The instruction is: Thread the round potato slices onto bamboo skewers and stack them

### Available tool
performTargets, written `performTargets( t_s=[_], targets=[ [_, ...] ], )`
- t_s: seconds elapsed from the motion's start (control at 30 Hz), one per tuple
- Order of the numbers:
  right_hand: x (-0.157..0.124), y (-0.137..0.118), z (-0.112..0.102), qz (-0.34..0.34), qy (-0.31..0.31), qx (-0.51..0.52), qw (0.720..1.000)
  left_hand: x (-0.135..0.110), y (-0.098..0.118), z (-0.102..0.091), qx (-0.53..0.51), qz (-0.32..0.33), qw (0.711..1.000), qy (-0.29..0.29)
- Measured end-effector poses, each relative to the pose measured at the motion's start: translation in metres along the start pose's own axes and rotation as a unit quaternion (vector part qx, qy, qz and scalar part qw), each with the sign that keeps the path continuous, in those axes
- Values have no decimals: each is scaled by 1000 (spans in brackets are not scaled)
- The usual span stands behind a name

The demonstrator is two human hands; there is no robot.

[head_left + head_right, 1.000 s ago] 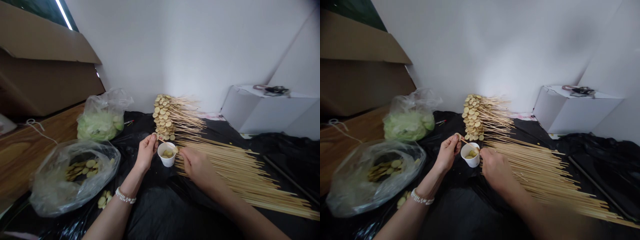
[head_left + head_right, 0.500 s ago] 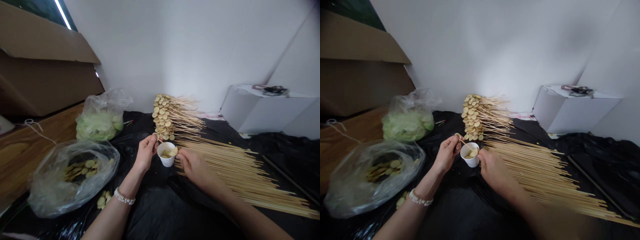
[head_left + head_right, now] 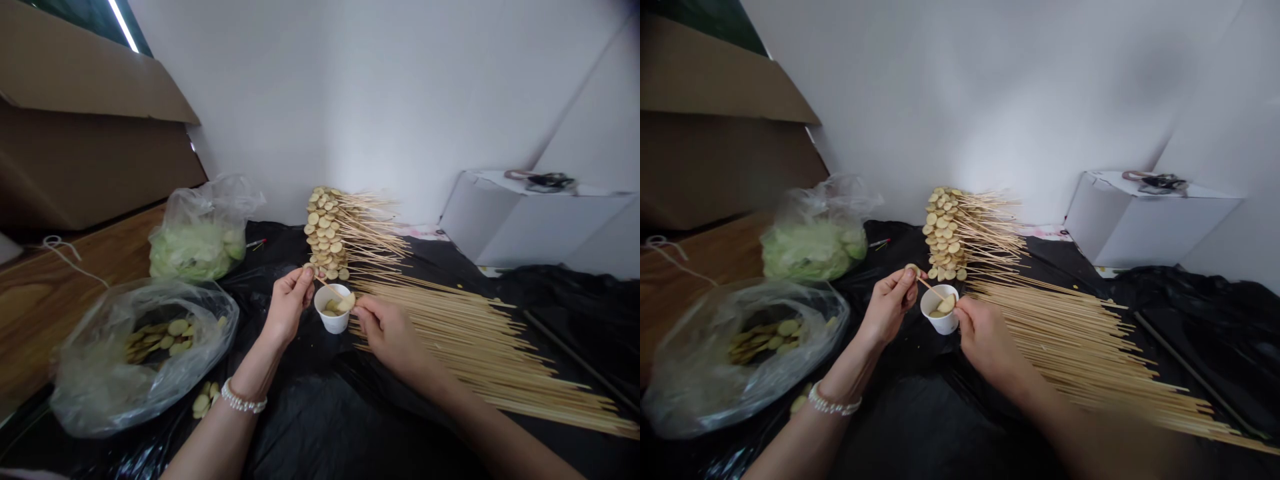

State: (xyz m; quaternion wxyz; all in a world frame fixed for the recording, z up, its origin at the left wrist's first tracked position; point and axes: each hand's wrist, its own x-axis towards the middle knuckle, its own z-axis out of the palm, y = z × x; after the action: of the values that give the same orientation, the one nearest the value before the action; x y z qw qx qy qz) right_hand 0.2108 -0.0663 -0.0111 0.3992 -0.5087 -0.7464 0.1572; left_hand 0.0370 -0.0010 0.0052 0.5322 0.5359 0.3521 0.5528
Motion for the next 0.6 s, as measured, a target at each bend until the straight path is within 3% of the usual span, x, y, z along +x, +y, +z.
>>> performTargets(
  t_s=[0.13, 0.33, 0.5, 0.6],
  targets=[
    [-3, 3, 5, -52, 63, -89, 993, -1, 0, 0, 6, 3, 1000, 7],
    [2, -1, 0, 33, -46, 88, 995, -1, 0, -1, 13, 3, 1000, -17],
    [-2, 3, 5, -41, 66, -61, 995, -2, -1, 0, 22, 6, 1000, -4],
    [1, 2, 4, -11, 24, 15, 1000, -6, -4, 4, 45, 5, 999, -23]
  ],
)
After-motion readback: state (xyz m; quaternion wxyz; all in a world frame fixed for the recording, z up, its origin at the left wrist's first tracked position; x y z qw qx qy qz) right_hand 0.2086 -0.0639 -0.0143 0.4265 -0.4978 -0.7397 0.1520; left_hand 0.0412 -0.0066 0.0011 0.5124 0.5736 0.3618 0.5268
